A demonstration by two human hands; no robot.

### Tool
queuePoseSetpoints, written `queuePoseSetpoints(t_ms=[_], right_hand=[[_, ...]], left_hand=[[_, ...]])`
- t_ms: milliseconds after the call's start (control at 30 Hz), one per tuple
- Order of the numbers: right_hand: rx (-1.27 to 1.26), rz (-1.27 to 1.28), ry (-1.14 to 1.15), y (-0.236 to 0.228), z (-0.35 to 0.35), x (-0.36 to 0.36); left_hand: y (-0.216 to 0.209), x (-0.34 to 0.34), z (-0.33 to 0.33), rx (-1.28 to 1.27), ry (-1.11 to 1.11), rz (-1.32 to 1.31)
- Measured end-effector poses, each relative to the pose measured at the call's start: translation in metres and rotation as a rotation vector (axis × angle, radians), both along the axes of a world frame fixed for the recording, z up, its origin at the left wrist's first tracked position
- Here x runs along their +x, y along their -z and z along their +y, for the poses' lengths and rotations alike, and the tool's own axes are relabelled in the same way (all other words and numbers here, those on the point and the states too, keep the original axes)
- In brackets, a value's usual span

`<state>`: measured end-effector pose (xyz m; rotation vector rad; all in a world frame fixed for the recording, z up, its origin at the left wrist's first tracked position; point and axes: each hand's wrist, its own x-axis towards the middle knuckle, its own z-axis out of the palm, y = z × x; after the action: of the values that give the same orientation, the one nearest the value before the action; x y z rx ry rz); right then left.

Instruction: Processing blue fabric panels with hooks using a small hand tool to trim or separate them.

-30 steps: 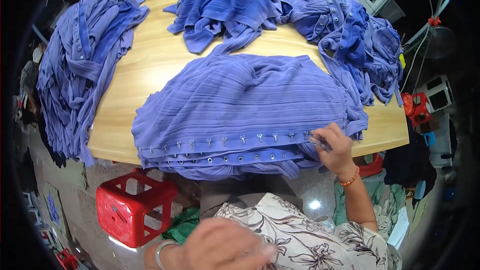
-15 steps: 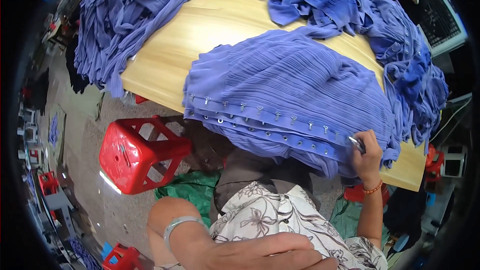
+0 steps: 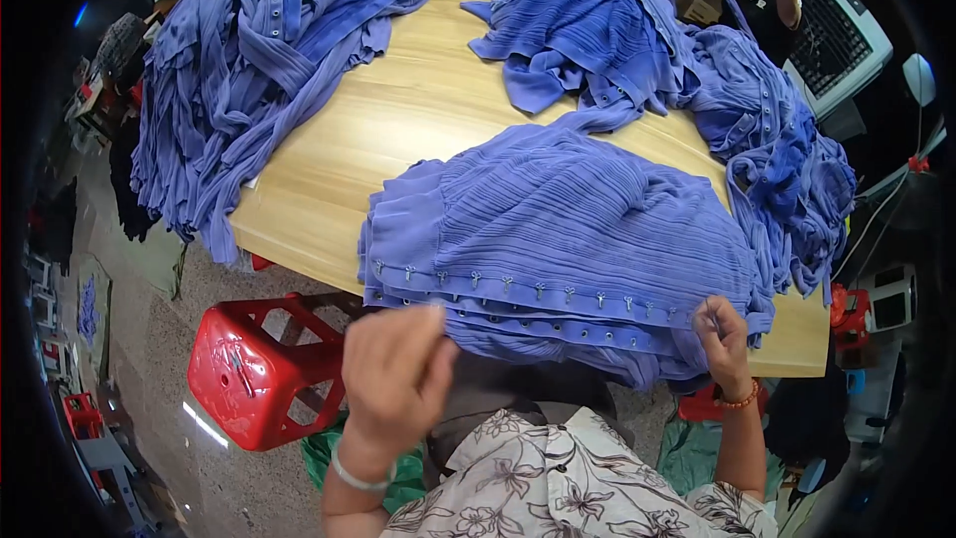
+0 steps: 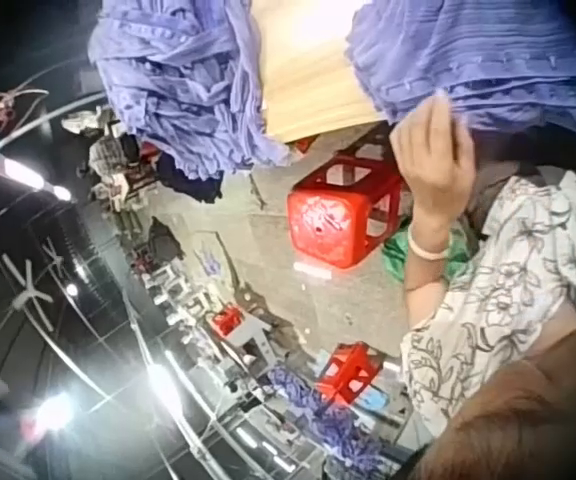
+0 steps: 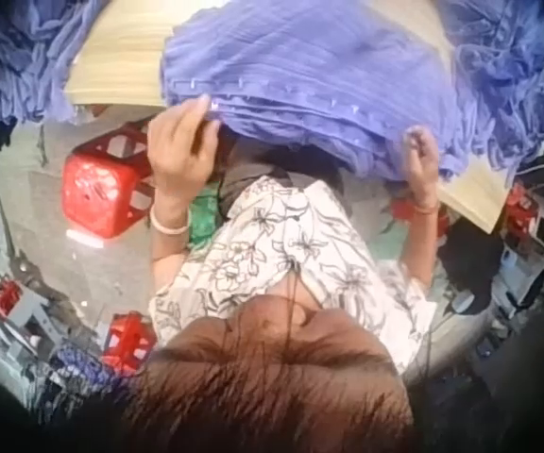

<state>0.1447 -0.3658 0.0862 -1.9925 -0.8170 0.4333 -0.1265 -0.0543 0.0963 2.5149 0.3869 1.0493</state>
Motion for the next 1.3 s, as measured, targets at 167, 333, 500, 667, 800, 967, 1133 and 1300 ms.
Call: queuePoseSetpoints(t_ms=[167,333,500,667,800,967,1133,1300], right_hand=[[0.121,0.065,0.027,0.003,0.001,0.007],[0.087,0.022,0.132,0.009,-0.003,0.008],[-0.002,0.019,0.148,0.004,0.008,0.006],[0.037,-0.057,0.204,0.014,-0.01,0.021],[0.061,-0.133,0.324,0.007,-0.02,0.038],[0.07,-0.275,0.521,-0.005,-0.028,0.097],[0.015,-0.578,0.729,-0.008,-0.047,0.197],[-0.215,-0.549,0.774,0.018,-0.018,0.266]], left_hand=[[0.083,0.005,0.06,-0.429,-0.388,-0.024],[0.109,0.016,0.077,-0.753,-0.352,-0.119],[0.077,0.019,0.072,-0.327,-0.291,-0.098],[0.036,0.039,0.046,-0.525,0.029,-0.377],[0.003,0.072,0.025,-0.096,0.162,-0.194],[0.014,0.131,0.019,0.055,0.307,0.029],[0.025,0.175,0.02,0.093,0.299,0.131],[0.074,0.186,0.025,0.207,0.156,0.208]])
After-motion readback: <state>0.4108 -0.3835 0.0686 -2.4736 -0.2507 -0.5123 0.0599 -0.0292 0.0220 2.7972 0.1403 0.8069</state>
